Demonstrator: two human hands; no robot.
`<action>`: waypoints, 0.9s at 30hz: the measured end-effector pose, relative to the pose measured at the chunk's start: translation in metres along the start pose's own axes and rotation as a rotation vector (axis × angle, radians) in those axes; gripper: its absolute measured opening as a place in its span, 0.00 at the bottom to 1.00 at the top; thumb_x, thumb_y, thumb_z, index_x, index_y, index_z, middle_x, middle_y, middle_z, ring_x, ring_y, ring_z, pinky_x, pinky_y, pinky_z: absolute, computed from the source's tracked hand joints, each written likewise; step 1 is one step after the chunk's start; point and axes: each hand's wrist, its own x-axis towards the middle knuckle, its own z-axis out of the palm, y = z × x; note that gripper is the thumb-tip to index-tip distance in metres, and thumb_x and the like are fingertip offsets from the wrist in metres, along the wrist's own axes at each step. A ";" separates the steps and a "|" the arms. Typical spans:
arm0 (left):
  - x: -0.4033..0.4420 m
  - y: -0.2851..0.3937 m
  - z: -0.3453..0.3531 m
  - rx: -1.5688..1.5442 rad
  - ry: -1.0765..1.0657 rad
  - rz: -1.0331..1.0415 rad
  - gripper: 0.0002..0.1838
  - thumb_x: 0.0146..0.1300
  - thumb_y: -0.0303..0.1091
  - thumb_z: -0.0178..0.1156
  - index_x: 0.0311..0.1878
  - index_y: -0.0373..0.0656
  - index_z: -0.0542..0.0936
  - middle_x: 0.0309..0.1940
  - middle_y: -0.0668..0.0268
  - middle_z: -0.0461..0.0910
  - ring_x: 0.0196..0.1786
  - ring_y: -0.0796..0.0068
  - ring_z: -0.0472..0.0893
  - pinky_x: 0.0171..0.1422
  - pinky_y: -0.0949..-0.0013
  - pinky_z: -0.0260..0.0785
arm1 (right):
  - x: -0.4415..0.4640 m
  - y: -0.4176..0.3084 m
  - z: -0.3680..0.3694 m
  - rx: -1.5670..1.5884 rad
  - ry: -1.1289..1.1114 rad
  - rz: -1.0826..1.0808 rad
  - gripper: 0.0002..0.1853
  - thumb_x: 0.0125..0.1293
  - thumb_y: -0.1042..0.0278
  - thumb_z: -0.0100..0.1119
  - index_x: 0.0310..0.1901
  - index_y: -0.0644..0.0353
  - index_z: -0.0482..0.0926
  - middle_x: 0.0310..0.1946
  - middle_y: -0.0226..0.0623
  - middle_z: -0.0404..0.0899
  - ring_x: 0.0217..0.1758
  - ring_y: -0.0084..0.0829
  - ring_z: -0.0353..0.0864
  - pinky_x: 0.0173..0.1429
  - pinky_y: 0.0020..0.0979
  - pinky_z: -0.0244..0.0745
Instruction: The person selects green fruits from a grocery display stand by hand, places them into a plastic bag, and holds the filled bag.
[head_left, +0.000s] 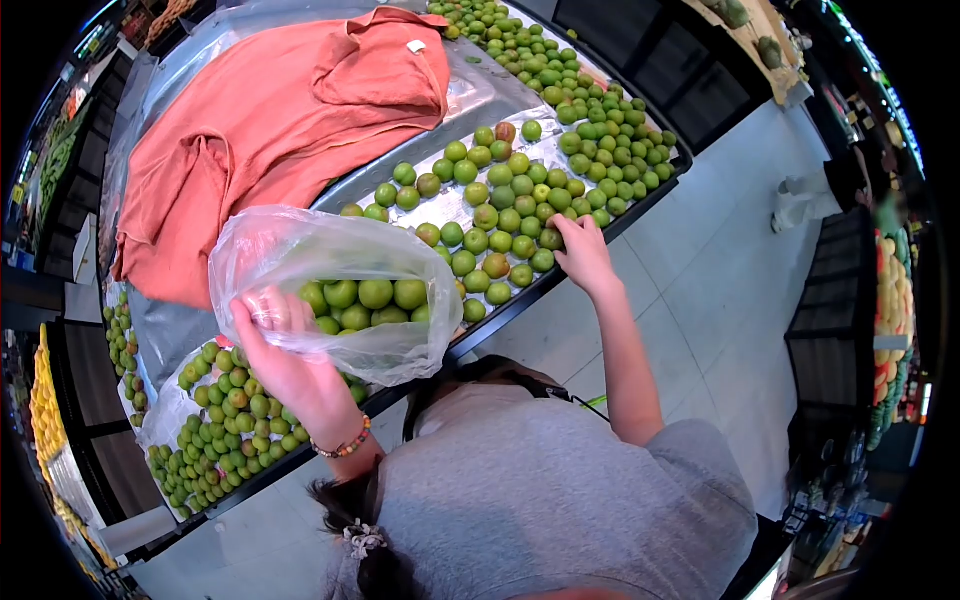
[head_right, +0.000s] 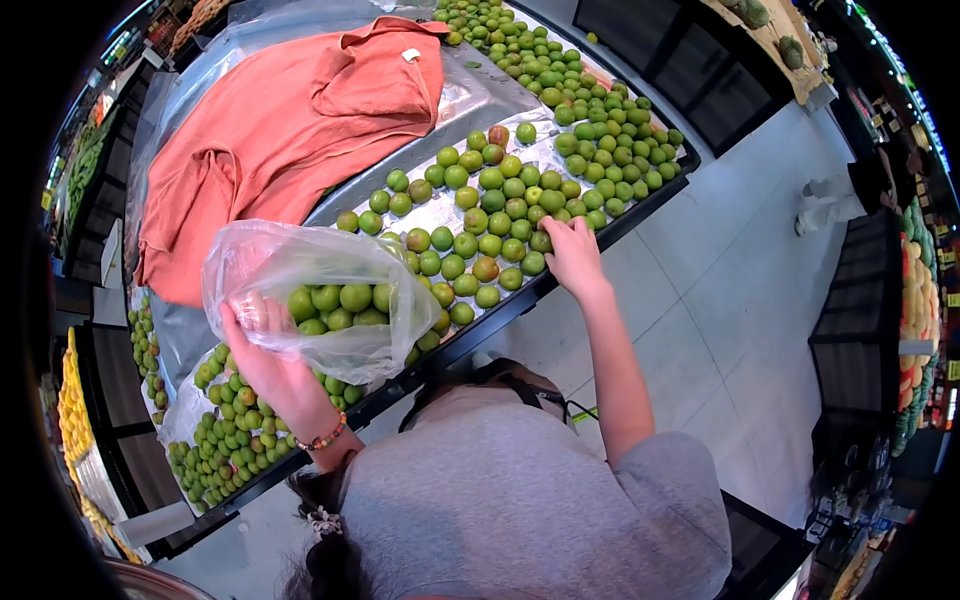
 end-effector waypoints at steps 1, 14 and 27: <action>0.001 -0.001 -0.002 -0.006 -0.037 -0.004 0.18 0.72 0.38 0.41 0.22 0.47 0.59 0.17 0.74 0.53 0.20 0.84 0.49 0.23 0.76 0.42 | -0.003 -0.003 -0.003 -0.001 0.021 -0.007 0.24 0.45 0.78 0.60 0.47 0.53 0.70 0.39 0.35 0.75 0.47 0.38 0.68 0.52 0.37 0.66; -0.008 -0.003 0.014 0.042 0.155 0.013 0.19 0.71 0.39 0.42 0.22 0.47 0.58 0.17 0.75 0.53 0.20 0.84 0.49 0.23 0.76 0.43 | 0.025 0.020 0.005 0.212 0.334 -0.008 0.24 0.52 0.74 0.60 0.52 0.57 0.67 0.48 0.39 0.69 0.53 0.43 0.69 0.58 0.38 0.66; 0.001 0.002 -0.001 0.077 -0.020 -0.060 0.17 0.71 0.39 0.41 0.23 0.48 0.59 0.17 0.75 0.53 0.21 0.84 0.50 0.25 0.76 0.43 | 0.041 -0.006 -0.005 1.134 0.230 0.047 0.19 0.59 0.83 0.52 0.49 0.57 0.60 0.49 0.40 0.69 0.48 0.31 0.76 0.53 0.29 0.72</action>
